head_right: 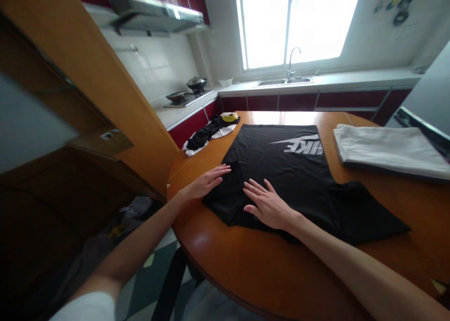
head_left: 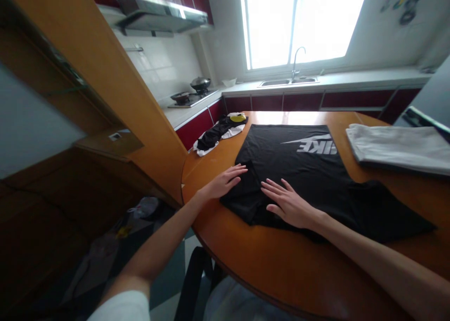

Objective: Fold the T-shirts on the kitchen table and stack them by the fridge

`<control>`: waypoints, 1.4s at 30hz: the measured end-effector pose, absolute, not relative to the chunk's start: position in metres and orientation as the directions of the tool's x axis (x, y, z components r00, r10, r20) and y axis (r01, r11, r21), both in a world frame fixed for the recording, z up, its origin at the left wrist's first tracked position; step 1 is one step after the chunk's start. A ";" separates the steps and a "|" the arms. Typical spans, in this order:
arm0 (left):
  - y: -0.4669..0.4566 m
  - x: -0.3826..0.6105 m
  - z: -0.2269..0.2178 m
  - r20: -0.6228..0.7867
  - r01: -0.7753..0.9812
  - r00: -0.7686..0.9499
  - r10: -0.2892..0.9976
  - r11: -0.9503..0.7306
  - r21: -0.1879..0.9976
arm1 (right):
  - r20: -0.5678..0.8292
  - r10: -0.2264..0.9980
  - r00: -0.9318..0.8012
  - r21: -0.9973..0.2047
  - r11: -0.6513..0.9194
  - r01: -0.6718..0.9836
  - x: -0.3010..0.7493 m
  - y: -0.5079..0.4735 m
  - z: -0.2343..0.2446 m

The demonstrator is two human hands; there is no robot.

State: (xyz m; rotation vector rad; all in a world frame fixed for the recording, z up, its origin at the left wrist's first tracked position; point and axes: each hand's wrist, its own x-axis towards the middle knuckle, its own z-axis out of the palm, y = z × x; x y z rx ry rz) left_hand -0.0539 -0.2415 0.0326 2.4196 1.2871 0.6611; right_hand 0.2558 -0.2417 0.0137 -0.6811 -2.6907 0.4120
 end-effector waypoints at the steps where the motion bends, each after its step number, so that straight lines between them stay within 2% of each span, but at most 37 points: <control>1: -0.245 -0.054 0.030 0.216 0.715 0.493 0.843 -0.534 0.451 | 0.243 0.493 -0.836 -0.359 0.846 0.394 0.256 -0.242 0.013; 4: -0.253 -0.054 0.020 0.102 0.775 0.515 0.851 -0.514 0.368 | 0.215 0.470 -0.856 -0.371 0.850 0.374 0.256 -0.241 0.011; 7: -0.247 -0.056 0.022 0.064 0.782 0.514 0.856 -0.498 0.374 | 0.202 0.463 -0.863 -0.374 0.851 0.369 0.256 -0.241 0.010; 13: -0.188 -0.051 0.046 0.297 0.771 0.340 0.892 -0.445 0.455 | 0.197 0.479 -0.855 -0.364 0.846 0.390 0.257 -0.240 0.012; 19: -0.148 -0.031 0.024 0.323 0.830 0.056 0.945 -0.223 0.511 | 0.160 0.476 -0.865 -0.369 0.842 0.395 0.256 -0.239 0.010; 24: -0.156 -0.030 0.009 0.420 0.798 0.029 0.907 -0.274 0.537 | 0.168 0.470 -0.866 -0.387 0.840 0.381 0.256 -0.238 0.007; 27: -0.161 -0.029 0.008 0.467 0.755 0.071 0.882 -0.353 0.552 | 0.162 0.472 -0.867 -0.393 0.836 0.382 0.257 -0.237 0.008; 32: -0.164 -0.023 0.008 0.414 0.796 0.263 0.871 -0.438 0.417 | 0.145 0.476 -0.868 -0.398 0.831 0.389 0.257 -0.237 0.011; 37: -0.167 -0.021 0.014 0.485 0.801 0.239 0.841 -0.453 0.391 | 0.130 0.479 -0.868 -0.385 0.831 0.401 0.256 -0.238 0.013; 42: -0.169 -0.025 0.010 0.355 0.828 0.351 0.866 -0.464 0.315 | 0.155 0.480 -0.863 -0.373 0.838 0.399 0.256 -0.239 0.016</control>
